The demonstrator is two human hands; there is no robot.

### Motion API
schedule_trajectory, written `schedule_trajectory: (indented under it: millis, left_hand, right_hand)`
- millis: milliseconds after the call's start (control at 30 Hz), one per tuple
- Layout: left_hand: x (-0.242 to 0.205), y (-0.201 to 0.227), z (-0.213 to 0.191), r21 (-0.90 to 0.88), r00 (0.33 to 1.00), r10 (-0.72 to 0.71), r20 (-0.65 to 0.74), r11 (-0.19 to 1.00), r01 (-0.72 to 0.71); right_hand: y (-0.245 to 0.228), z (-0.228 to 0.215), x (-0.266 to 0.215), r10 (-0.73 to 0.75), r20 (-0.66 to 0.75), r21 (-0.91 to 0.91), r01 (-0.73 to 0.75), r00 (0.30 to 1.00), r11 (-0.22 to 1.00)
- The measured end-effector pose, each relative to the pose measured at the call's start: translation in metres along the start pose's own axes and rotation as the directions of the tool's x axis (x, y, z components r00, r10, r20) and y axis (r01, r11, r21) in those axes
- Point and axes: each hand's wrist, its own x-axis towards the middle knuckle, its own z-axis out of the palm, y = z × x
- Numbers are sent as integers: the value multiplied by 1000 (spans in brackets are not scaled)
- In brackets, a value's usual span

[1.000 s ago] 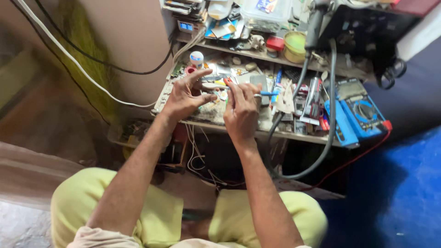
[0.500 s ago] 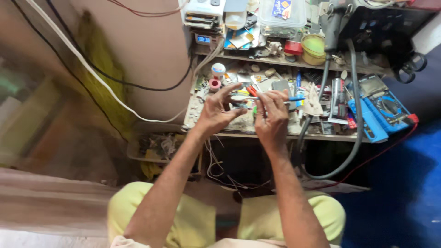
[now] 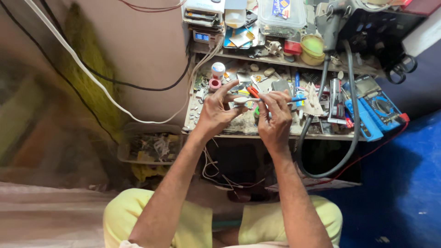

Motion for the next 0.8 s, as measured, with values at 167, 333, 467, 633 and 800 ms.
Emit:
schedule_trajectory:
  millis: [167,333,467,633,800]
  left_hand:
    - [0,1,2,-20,1000,-19,-5,1000,19]
    - [-1,3,5,-5,996,-82,-29,997,82]
    - [-2,5,6,-58,999,-44,-20,997,42]
    - [-2,10,6,43,996,-72,-47,996,74]
    - [-2,7,4,-30,999,-11,-39,999,10]
  right_hand:
    - [4,-1,-2,25,5,7,-25,1000,1000]
    - [8,-2,-4,30,-17,22,-30,999,999]
    - [8,-4,-4,21,10,47,-21,1000,999]
    - [6,-2,-2,35,-11,15,-35,999,999]
    - [8,0,-4,11,4,25,-11,1000,1000]
